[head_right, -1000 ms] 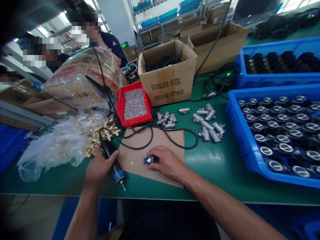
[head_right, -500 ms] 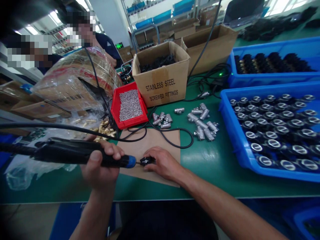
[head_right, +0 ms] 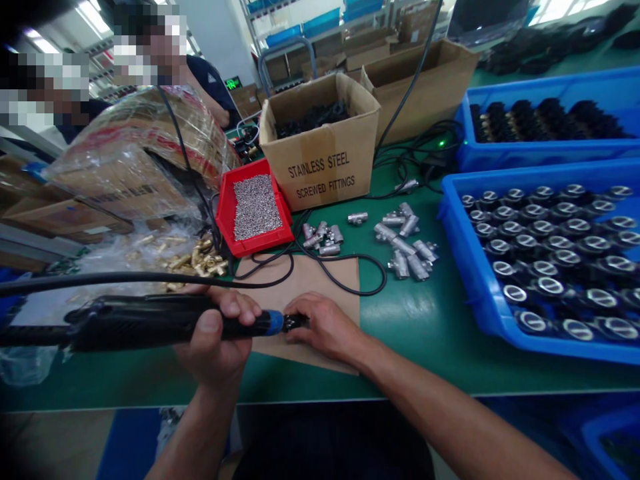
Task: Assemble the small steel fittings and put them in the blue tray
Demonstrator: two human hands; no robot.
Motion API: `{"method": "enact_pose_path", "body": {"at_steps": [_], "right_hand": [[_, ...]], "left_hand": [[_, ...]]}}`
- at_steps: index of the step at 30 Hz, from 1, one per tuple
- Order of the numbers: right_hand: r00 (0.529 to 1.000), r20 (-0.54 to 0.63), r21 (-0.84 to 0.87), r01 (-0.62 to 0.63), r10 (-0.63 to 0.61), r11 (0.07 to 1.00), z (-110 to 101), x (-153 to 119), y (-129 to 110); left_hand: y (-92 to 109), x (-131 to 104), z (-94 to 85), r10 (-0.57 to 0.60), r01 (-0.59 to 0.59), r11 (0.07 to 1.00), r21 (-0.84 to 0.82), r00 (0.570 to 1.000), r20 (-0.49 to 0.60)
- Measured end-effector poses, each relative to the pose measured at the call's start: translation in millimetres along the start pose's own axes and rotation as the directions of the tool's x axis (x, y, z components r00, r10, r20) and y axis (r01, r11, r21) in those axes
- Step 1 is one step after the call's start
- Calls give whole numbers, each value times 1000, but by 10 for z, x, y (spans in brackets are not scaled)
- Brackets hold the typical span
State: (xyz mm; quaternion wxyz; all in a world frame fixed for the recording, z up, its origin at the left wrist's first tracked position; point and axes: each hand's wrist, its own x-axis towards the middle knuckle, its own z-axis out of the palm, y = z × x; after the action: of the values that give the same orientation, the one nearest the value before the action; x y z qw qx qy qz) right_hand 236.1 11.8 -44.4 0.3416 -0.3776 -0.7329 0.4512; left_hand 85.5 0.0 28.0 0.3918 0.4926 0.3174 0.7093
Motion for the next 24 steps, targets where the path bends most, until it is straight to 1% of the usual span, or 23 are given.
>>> {"method": "enact_pose_path", "body": {"at_steps": [2, 5, 10, 16, 24], "right_hand": [[1000, -2, -5, 3, -3, 1000, 4, 3, 10], [1000, -5, -7, 4, -4, 1000, 10, 3, 20], [1000, -2, 3, -4, 4, 1000, 5, 4, 2], [1000, 1, 8, -4, 4, 1000, -3, 15, -13], [1000, -24, -7, 3, -3, 1000, 40, 17, 20]], "left_hand": [[19, 6, -6, 16, -16, 1000, -9, 1000, -6], [38, 12, -7, -3, 2, 1000, -23, 1000, -10], [20, 2, 3, 15, -15, 1000, 8, 1000, -26], [30, -27, 6, 18, -18, 1000, 2, 1000, 10], [10, -27, 16, 11, -11, 999, 43, 1000, 3]]}}
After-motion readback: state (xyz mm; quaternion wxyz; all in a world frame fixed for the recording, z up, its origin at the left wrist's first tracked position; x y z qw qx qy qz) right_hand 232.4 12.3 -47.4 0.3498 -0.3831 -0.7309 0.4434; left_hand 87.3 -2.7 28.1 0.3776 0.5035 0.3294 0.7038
